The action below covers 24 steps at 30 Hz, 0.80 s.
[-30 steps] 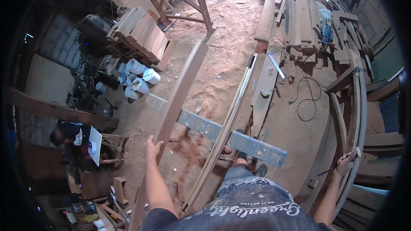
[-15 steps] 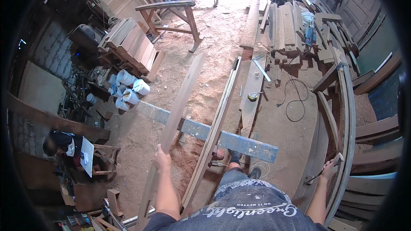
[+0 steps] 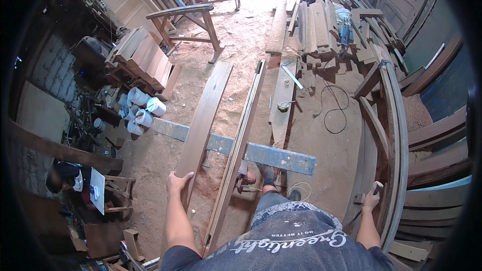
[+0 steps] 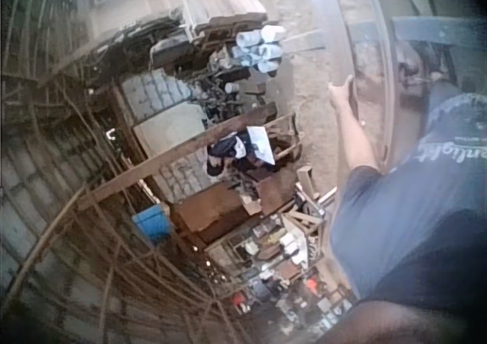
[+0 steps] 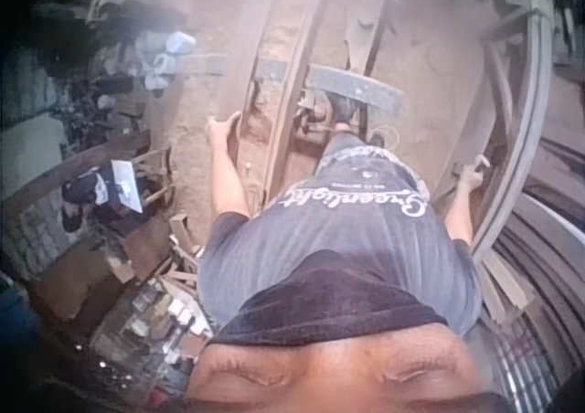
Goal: The person selects long wooden planks from a stack and positions them on a workbench. They use a hammer to drive nails into the wood to join the pieces together, forming a rectangular frame structure. The person repeatedly adjusts the wood and hammers nails to secure the joints.
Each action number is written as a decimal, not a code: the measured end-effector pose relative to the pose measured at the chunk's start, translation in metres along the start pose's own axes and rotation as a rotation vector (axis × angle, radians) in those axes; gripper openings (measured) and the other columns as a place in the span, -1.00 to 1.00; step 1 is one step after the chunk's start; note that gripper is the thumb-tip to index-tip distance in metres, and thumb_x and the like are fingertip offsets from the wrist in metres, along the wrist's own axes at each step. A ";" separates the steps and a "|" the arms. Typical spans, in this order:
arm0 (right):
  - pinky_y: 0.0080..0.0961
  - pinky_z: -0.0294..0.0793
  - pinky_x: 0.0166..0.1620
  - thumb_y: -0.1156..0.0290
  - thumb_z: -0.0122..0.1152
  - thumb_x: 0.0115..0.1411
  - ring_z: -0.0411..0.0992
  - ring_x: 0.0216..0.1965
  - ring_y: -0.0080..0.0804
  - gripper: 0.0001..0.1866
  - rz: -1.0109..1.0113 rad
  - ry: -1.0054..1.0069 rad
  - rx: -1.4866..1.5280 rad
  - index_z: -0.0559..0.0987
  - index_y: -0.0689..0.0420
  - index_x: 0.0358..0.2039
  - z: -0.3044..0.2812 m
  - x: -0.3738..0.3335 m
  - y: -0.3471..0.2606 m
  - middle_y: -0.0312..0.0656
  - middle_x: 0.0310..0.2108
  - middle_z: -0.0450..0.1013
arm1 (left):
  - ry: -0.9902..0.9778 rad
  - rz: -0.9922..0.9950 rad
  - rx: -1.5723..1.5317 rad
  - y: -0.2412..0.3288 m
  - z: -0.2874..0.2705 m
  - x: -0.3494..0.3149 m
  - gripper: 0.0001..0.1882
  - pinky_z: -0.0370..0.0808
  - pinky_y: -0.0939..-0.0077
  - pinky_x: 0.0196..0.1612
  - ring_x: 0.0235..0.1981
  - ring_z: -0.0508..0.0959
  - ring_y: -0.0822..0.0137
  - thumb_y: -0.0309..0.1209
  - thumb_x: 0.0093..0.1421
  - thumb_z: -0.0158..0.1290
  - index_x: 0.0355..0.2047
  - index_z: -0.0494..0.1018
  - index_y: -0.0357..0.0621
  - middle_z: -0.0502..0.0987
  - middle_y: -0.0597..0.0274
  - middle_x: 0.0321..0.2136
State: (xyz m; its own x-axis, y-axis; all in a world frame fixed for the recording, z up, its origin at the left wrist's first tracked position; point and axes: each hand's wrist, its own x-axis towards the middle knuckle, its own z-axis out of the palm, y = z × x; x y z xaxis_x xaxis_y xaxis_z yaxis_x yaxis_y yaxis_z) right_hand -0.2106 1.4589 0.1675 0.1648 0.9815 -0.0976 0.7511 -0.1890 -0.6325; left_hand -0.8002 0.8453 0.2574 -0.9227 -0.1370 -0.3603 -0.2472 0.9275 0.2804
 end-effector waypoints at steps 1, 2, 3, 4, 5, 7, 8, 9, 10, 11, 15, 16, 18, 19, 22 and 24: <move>-0.01 0.46 0.00 -0.38 0.03 0.29 0.58 -0.06 0.13 -0.09 0.015 -0.027 -0.026 0.57 0.38 0.05 -0.009 -0.009 0.008 0.21 -0.19 0.61 | 0.100 0.006 0.090 0.030 -0.005 -0.032 0.08 0.56 0.08 0.08 0.07 0.58 -0.08 0.17 -0.20 0.48 0.18 0.37 -0.32 0.57 -0.14 0.06; -0.02 0.46 -0.01 -0.38 0.03 0.29 0.58 -0.05 0.14 -0.10 0.004 -0.011 -0.060 0.57 0.37 0.06 -0.011 -0.017 0.015 0.20 -0.19 0.61 | 0.208 0.000 0.178 0.048 -0.008 -0.058 0.05 0.56 0.06 0.08 0.07 0.58 -0.09 0.16 -0.18 0.47 0.16 0.38 -0.32 0.57 -0.14 0.04; -0.03 0.47 -0.02 -0.38 0.03 0.29 0.58 -0.05 0.14 -0.11 -0.010 0.004 -0.097 0.57 0.35 0.06 -0.011 -0.026 0.024 0.19 -0.19 0.61 | 0.237 0.044 0.186 0.055 -0.004 -0.071 -0.01 0.56 0.04 0.07 0.06 0.58 -0.11 0.15 -0.13 0.45 0.14 0.39 -0.31 0.56 -0.15 0.04; -0.03 0.48 -0.03 -0.38 0.02 0.29 0.58 -0.05 0.15 -0.12 -0.029 0.010 -0.136 0.57 0.33 0.07 -0.014 -0.038 0.018 0.19 -0.19 0.62 | 0.267 0.079 0.195 0.054 0.002 -0.084 -0.06 0.56 0.03 0.06 0.06 0.57 -0.12 0.14 -0.09 0.43 0.12 0.40 -0.30 0.56 -0.15 0.03; -0.04 0.46 0.04 -0.42 0.02 0.26 0.54 0.05 0.15 -0.11 0.106 -0.068 -0.200 0.60 0.29 0.05 -0.021 -0.050 0.011 0.24 -0.11 0.59 | 0.296 0.113 0.205 0.052 0.008 -0.095 -0.11 0.56 0.01 0.05 0.06 0.57 -0.13 0.13 -0.04 0.41 0.10 0.42 -0.29 0.56 -0.16 0.02; -0.02 0.48 0.00 -0.43 0.01 0.25 0.56 0.00 0.18 -0.09 0.070 -0.091 -0.195 0.62 0.32 0.00 -0.024 -0.072 0.012 0.26 -0.16 0.60 | 0.331 0.099 0.223 0.056 0.018 -0.107 -0.17 0.55 0.01 0.06 0.07 0.56 -0.13 0.08 0.03 0.37 0.12 0.41 -0.27 0.54 -0.18 0.04; 0.00 0.49 -0.02 -0.44 0.01 0.25 0.57 -0.02 0.19 -0.08 0.050 -0.102 -0.191 0.63 0.34 -0.03 -0.024 -0.078 0.017 0.27 -0.18 0.60 | 0.349 0.092 0.230 0.058 0.022 -0.109 -0.20 0.55 0.00 0.06 0.07 0.56 -0.13 0.06 0.07 0.35 0.13 0.40 -0.26 0.54 -0.19 0.05; 0.01 0.49 -0.05 -0.44 0.01 0.25 0.58 -0.07 0.20 -0.07 0.015 -0.074 -0.202 0.63 0.38 -0.09 -0.018 -0.084 0.025 0.27 -0.24 0.61 | 0.306 0.083 0.214 0.062 0.017 -0.109 -0.22 0.55 0.01 0.06 0.07 0.55 -0.14 0.04 0.09 0.34 0.14 0.40 -0.25 0.54 -0.18 0.03; 0.01 0.50 -0.07 -0.44 0.01 0.25 0.59 -0.11 0.22 -0.06 -0.024 -0.050 -0.210 0.63 0.41 -0.15 -0.009 -0.090 0.032 0.26 -0.29 0.61 | 0.312 0.110 0.201 0.056 0.017 -0.107 -0.23 0.52 0.01 0.09 0.09 0.54 -0.15 0.03 0.10 0.34 0.15 0.40 -0.25 0.53 -0.18 0.04; 0.02 0.50 -0.10 -0.45 0.01 0.25 0.59 -0.15 0.23 -0.04 -0.062 -0.024 -0.212 0.64 0.45 -0.21 0.000 -0.092 0.042 0.26 -0.34 0.61 | 0.322 0.141 0.186 0.048 0.020 -0.100 -0.24 0.50 0.01 0.12 0.10 0.53 -0.15 0.02 0.11 0.33 0.15 0.40 -0.25 0.53 -0.17 0.04; -0.08 0.51 -0.27 -0.42 0.02 0.27 0.59 -0.37 0.05 -0.09 0.035 -0.124 -0.145 0.60 0.42 -0.32 0.024 -0.080 0.069 0.10 -0.47 0.57 | 0.650 0.493 0.073 0.043 0.020 -0.132 -0.26 0.37 0.00 0.24 0.16 0.45 -0.19 -0.03 0.16 0.30 0.19 0.36 -0.25 0.51 -0.15 0.05; -0.10 0.50 -0.20 -0.38 0.02 0.29 0.60 -0.29 0.01 -0.11 0.157 -0.272 -0.116 0.60 0.42 -0.20 0.019 -0.088 0.045 0.11 -0.37 0.59 | 0.604 0.442 0.101 0.039 0.022 -0.152 -0.27 0.37 -0.01 0.22 0.15 0.45 -0.20 -0.04 0.15 0.31 0.18 0.37 -0.24 0.51 -0.15 0.03; -0.19 0.43 -0.31 -0.38 0.04 0.29 0.52 -0.40 -0.12 -0.17 0.199 -0.324 -0.064 0.58 0.35 -0.24 0.022 -0.087 0.046 0.01 -0.43 0.53 | 0.492 0.376 0.134 0.044 0.040 -0.211 -0.28 0.38 -0.03 0.20 0.12 0.45 -0.20 -0.04 0.13 0.31 0.15 0.37 -0.23 0.51 -0.15 0.01; -0.25 0.36 -0.49 -0.40 0.07 0.26 0.45 -0.58 -0.23 -0.19 0.114 -0.234 -0.023 0.55 0.29 -0.41 0.037 -0.073 0.087 -0.10 -0.58 0.45 | 0.430 0.363 0.145 0.046 0.050 -0.236 -0.29 0.38 -0.04 0.19 0.11 0.46 -0.20 -0.05 0.12 0.32 0.14 0.37 -0.22 0.51 -0.15 0.00; -0.31 0.31 -0.65 -0.42 0.10 0.23 0.38 -0.76 -0.34 -0.18 0.067 -0.271 -0.063 0.57 0.25 -0.53 0.046 -0.075 0.103 -0.21 -0.74 0.39 | 0.302 0.234 0.131 0.018 0.071 -0.265 -0.27 0.42 -0.03 0.15 0.09 0.47 -0.17 0.00 0.08 0.34 0.09 0.39 -0.23 0.52 -0.14 0.00; -0.29 0.35 -0.61 -0.41 0.10 0.24 0.41 -0.72 -0.31 -0.17 0.056 -0.298 -0.099 0.61 0.29 -0.46 0.049 -0.071 0.114 -0.17 -0.69 0.43 | 0.222 0.148 0.079 0.016 0.065 -0.264 -0.23 0.45 0.01 0.13 0.09 0.49 -0.13 0.06 0.05 0.35 0.08 0.40 -0.25 0.52 -0.13 0.01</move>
State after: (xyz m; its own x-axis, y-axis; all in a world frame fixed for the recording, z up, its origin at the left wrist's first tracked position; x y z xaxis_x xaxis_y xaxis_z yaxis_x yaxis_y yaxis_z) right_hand -0.1683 1.3688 0.0649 0.0242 0.9325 -0.3603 0.8071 -0.2309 -0.5434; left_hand -0.5418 0.9193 0.2990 -0.9915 -0.0628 -0.1142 -0.0891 0.9661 0.2424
